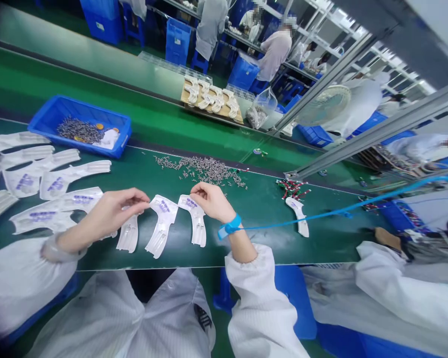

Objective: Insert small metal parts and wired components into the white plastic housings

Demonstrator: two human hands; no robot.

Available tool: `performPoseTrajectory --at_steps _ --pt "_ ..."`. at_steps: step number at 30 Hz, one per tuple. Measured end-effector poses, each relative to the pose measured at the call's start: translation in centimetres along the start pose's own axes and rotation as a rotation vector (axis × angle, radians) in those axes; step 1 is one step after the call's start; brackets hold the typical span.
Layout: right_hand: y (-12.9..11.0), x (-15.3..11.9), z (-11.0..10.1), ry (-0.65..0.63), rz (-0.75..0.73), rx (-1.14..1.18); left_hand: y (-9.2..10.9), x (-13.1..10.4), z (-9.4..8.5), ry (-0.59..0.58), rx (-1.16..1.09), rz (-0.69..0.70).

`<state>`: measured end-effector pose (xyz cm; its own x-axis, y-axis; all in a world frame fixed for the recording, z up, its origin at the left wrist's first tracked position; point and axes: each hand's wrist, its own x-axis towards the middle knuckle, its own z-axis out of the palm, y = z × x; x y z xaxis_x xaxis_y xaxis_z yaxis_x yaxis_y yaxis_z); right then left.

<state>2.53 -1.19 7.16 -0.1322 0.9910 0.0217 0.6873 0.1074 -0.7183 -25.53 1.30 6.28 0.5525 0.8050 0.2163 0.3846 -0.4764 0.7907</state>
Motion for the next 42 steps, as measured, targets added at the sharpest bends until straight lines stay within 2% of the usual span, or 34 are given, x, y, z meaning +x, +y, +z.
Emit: performPoseTrajectory --at_steps 6,10,13,15,19,22,26,33,42 --pt "0.3 -3.7 1.0 0.09 0.122 0.151 0.4 -5.6 2.0 0.018 -0.027 -0.02" --pt "-0.9 -5.5 2.0 0.104 0.166 0.192 0.9 -8.3 3.6 -0.037 0.044 0.145" --pt "-2.2 -6.4 3.6 0.106 0.114 0.162 1.2 -9.5 5.0 -0.032 0.167 0.283" --pt "-3.0 -6.6 5.0 0.09 0.128 0.204 1.1 -9.9 5.8 -0.02 0.253 0.326" --pt "-4.3 -6.2 7.5 -0.038 0.316 0.438 0.4 -10.2 6.7 0.019 0.293 0.35" --pt "-5.0 -5.4 8.1 -0.163 0.4 0.499 0.1 -10.3 6.8 0.041 0.272 0.349" --pt "-5.3 -4.3 7.9 -0.282 0.479 0.451 0.1 -10.3 6.7 0.06 0.249 0.346" --pt "-5.3 -3.8 8.0 -0.313 0.492 0.362 -0.2 -10.4 6.9 0.098 0.196 0.35" --pt "-4.4 -4.4 8.6 -0.28 0.407 0.359 -0.6 -10.4 7.0 0.122 0.162 0.352"
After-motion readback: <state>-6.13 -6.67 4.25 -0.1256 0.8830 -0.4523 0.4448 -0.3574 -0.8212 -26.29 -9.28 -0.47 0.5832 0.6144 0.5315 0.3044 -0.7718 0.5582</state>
